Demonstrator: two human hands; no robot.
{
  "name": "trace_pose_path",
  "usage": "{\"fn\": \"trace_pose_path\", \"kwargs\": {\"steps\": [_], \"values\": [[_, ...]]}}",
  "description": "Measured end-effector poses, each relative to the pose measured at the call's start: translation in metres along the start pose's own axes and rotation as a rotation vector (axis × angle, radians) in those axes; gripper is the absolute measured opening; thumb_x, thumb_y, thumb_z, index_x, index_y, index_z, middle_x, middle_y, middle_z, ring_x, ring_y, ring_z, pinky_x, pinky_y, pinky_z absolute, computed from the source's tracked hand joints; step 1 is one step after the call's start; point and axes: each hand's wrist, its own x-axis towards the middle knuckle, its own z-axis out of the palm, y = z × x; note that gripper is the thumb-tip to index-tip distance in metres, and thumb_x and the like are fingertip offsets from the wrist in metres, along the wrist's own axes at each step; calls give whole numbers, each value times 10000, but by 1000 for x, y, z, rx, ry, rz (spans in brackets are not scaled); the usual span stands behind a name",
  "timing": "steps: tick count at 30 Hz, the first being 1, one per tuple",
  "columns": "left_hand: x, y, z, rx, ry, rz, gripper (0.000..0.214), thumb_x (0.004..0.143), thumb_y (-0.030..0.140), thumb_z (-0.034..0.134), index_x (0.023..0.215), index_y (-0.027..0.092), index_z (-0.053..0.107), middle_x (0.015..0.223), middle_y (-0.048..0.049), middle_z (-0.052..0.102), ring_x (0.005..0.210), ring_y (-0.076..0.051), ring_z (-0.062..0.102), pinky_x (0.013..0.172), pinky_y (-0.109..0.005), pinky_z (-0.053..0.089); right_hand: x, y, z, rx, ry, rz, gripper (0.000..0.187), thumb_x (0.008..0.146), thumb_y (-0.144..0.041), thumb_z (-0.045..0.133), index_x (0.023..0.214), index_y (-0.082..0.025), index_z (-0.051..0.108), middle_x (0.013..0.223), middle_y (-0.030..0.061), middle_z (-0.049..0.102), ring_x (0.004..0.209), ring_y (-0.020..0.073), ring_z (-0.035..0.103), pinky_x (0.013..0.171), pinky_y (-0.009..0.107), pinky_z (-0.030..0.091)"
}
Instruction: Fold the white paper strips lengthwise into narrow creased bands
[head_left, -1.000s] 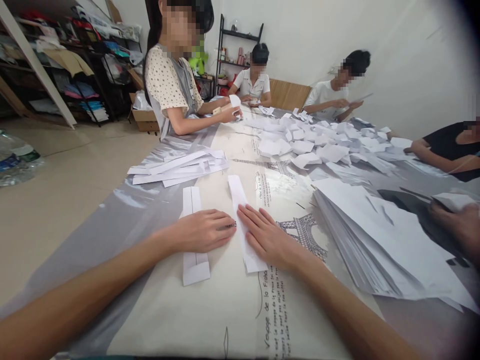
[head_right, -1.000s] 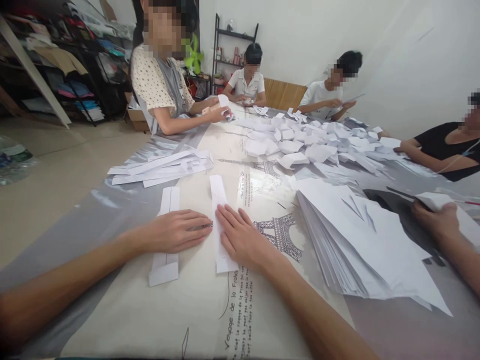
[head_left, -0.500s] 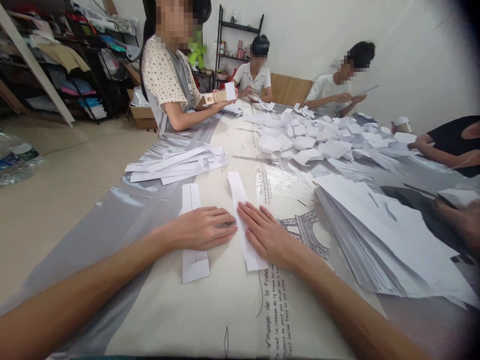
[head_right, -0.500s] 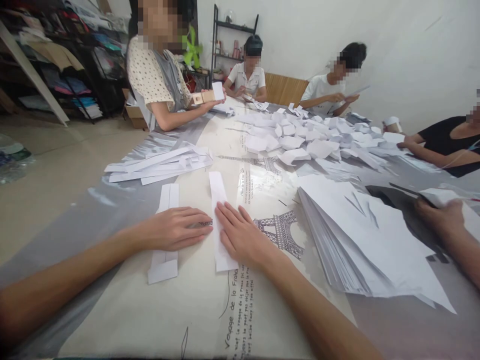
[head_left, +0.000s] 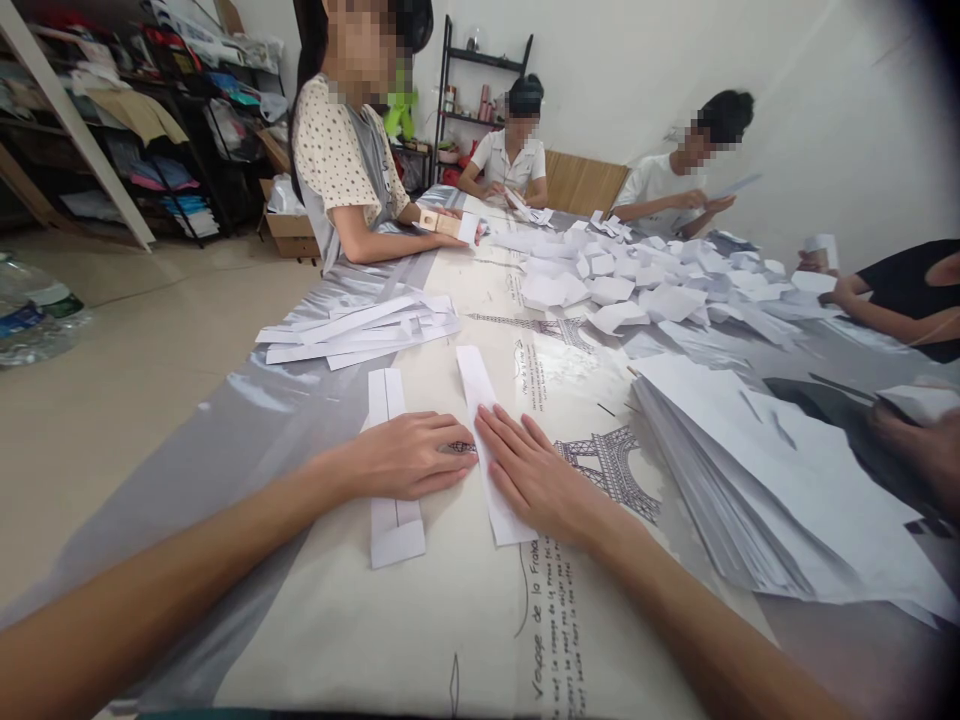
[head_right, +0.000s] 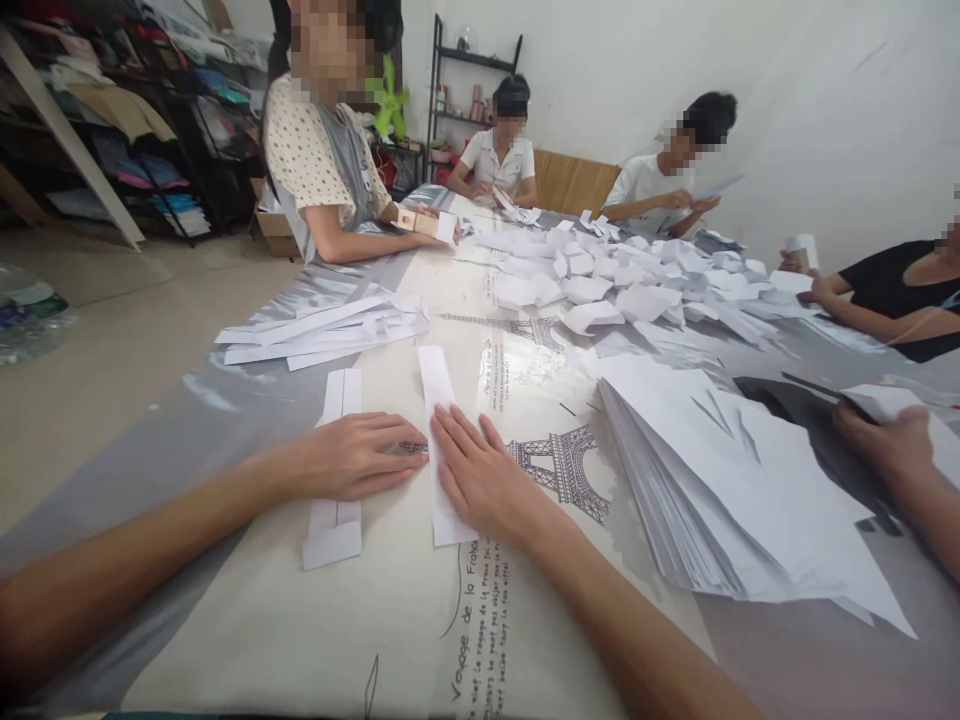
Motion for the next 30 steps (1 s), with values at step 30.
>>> {"fn": "trace_pose_path", "kwargs": {"steps": [30], "values": [[1,1,-1,13,-3,0,311,1082,261,413,1080,163,708,1083,-106,700,971,-219,650,878,-359,539,2,-4,-3,25,-2,23,590,1113,-390,186,1644,-295,-54,1713,-23,82,1580,226,69,1295,523,178]]}}
